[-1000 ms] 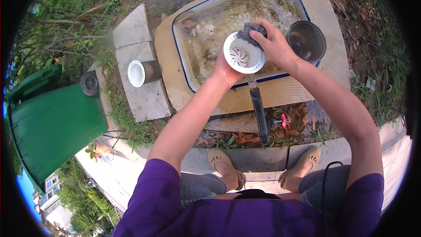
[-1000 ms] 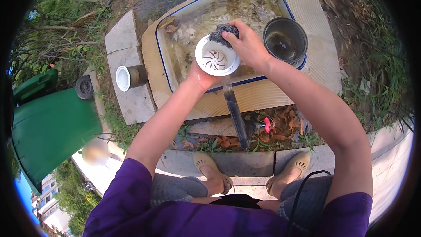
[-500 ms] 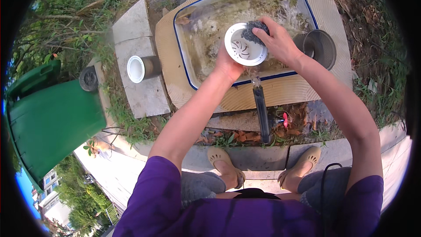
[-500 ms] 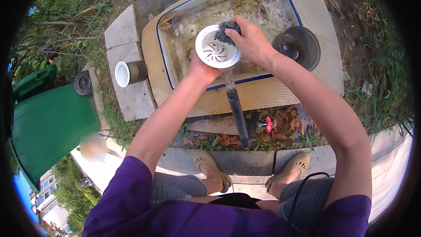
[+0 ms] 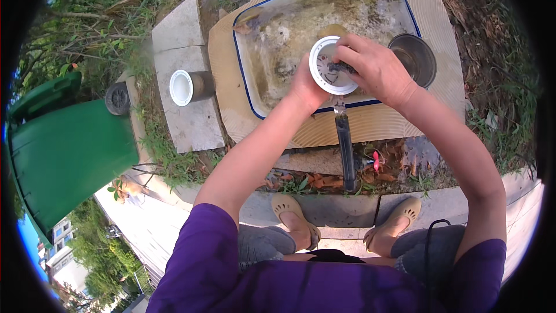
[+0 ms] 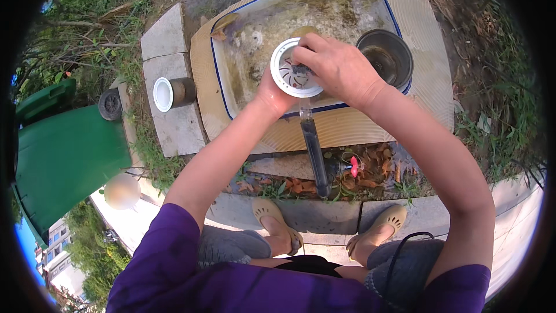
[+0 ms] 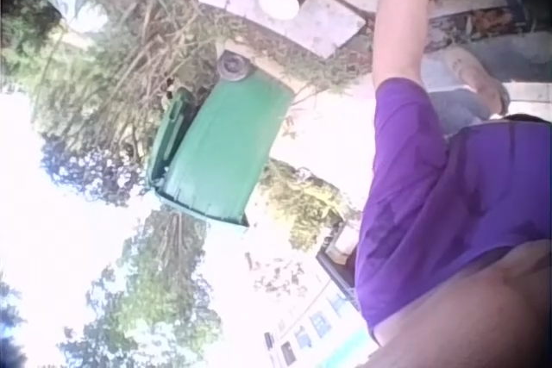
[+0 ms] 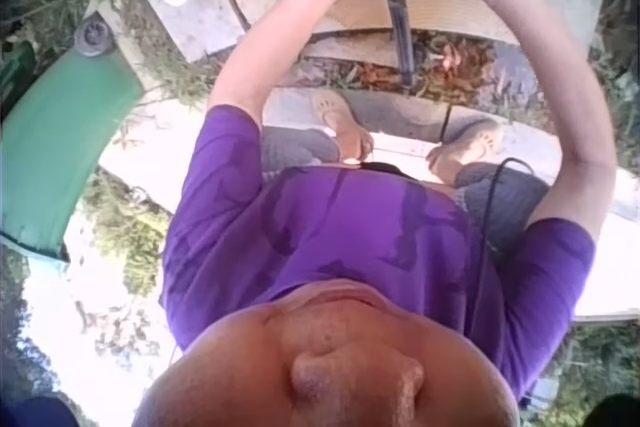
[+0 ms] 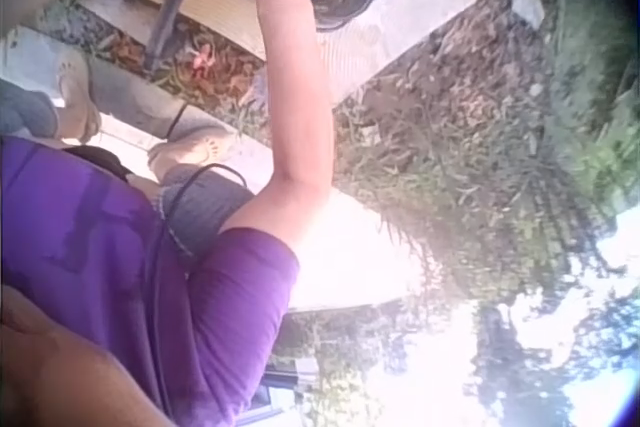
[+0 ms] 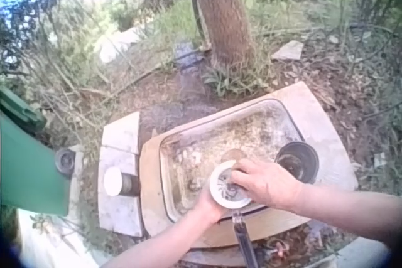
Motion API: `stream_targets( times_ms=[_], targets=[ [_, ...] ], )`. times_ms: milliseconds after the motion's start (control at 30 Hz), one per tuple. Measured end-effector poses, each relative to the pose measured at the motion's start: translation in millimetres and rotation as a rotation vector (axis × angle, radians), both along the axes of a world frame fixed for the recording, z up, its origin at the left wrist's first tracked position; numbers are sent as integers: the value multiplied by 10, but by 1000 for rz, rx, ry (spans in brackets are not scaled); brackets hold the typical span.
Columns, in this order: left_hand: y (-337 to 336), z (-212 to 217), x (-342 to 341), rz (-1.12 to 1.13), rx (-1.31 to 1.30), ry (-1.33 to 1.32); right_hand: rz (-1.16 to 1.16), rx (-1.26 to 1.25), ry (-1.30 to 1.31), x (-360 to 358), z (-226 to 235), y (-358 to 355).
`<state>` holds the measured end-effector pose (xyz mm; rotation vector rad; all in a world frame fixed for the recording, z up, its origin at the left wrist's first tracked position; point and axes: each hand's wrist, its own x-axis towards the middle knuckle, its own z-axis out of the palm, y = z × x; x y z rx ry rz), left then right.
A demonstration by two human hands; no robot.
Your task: Washing various dishes, a strainer, and a tray at an outdoor faucet.
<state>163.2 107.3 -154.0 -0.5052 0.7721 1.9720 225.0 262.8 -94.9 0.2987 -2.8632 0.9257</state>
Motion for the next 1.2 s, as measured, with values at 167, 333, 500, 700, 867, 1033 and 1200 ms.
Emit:
stream_targets(
  times_ms=[167,333,500,700,867,1033,1200],
  targets=[
    [-83,-108,68,-223,-167,32,284,254,82,89,-332,-115],
    [-120,-168,128,-249,-210,49,245,21,-276,109,-184,-197],
    [-223,-167,-5,-72,-47,-2,-112,-198,-400,171,303,96],
    [-128,-164,37,-128,5,-22,-318,-175,-575,277,4,103],
    [-220,-47,94,-233,-249,110,-292,-211,-696,279,-192,66],
    [-326,170,10,-399,-216,221,-298,-220,-723,284,-191,13],
    [-342,198,19,-436,-234,339,-282,-234,-616,309,-23,44]
  ],
)
